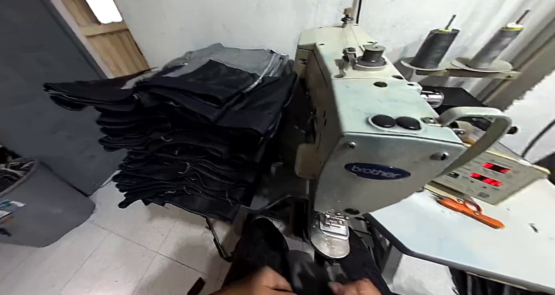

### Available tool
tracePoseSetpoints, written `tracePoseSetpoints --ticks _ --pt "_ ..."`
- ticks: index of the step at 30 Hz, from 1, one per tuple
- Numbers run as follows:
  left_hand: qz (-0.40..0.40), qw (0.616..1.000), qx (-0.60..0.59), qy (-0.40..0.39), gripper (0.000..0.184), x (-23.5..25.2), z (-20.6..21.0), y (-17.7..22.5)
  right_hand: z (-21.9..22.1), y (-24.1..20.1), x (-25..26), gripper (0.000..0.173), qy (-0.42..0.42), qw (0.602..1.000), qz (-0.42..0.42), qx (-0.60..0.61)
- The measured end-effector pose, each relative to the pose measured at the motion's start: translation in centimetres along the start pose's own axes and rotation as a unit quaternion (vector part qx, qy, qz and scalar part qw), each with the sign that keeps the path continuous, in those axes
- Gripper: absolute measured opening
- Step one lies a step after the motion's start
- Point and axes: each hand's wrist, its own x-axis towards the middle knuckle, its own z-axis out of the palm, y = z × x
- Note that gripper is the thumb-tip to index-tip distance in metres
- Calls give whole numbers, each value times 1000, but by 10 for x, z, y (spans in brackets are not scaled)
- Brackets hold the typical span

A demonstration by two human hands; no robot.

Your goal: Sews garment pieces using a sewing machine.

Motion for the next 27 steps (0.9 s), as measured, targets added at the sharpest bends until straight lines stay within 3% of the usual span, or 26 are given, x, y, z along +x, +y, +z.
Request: tracePoseSetpoints --ticks 2,4,6,9,12,17,20,27 --pt "75 996 49 -23 28 29 9 25 -39 5 -14 48 -44 998 -38 11" --pt "127 980 148 -34 29 46 8 62 -69 -16 -12 44 -125 986 -100 42" --pt "164 960 225 -37 28 54 5 88 -75 -35 1 46 -142 974 -159 82" --pt "148 948 281 -30 31 53 -17 98 -76 -28 19 39 -104 972 -176 118" --pt "88 950 297 -22 37 55 -46 79 -79 -11 29 40 -40 984 -159 66" --pt "136 956 197 168 29 73 -53 45 -77 -1 52 43 128 985 -110 37" --pt "109 975 91 170 20 82 -52 47 -78 4 56 42 162 979 -119 41" --pt "79 968 142 189 22 81 -50 61 -73 4 55 41 225 968 -112 18"
